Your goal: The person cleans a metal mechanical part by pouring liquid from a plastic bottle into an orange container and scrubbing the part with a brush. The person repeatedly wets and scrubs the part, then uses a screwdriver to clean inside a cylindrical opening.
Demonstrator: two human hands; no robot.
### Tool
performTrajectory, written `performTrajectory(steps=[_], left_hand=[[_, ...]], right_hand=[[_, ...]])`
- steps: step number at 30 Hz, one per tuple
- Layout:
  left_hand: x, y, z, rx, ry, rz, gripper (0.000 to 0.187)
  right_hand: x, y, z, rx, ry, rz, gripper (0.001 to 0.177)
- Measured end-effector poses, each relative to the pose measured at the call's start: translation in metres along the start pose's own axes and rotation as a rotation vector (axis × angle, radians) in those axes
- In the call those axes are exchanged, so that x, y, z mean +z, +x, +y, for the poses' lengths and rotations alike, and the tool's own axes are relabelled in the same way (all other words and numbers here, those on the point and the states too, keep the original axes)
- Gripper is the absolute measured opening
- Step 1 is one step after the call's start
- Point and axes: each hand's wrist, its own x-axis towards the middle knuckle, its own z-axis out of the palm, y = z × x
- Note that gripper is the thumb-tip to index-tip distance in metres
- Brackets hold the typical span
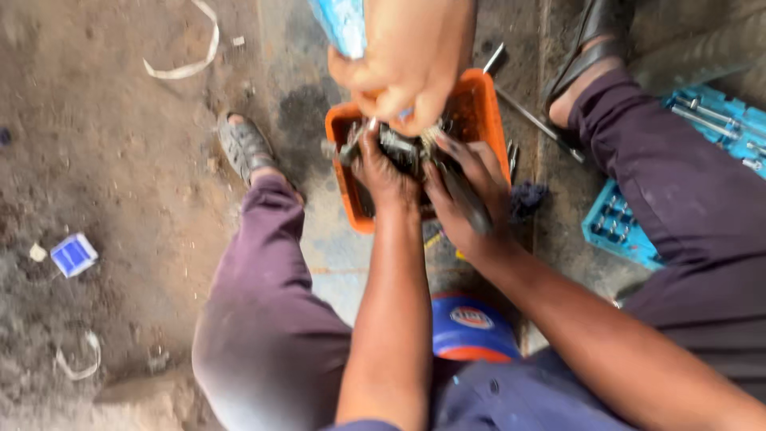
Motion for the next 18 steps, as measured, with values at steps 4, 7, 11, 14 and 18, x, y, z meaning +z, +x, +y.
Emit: performTrajectory(steps=[4,7,11,14,18], left_hand=[[0.018,0.017,0.002,0.059,0.081,-0.044,0.035],[-0.002,0.002,0.000,0.049,0.122,0.038,0.036],[0.011,-0.009,0.004,0.077,0.160,0.068,0.041],[0.004,-0.016,0.004,0.040,0.133,0.098,0.041],[0.014,-0.009,0.009,0.139,0.186,-0.070,0.039]], right_hand=[[-0.006,0.011,-0.002,0.301,0.106,-0.150,0.042],[-0.002,-0.013,0.015,0.094,0.111,0.024,0.038],[0.006,-0.019,0.027,0.094,0.140,0.016,0.037],[0.004,-0.024,0.026,0.083,-0.015,-0.011,0.035],[-0.004,-0.009,0.007,0.267,0.156,-0.094,0.036]])
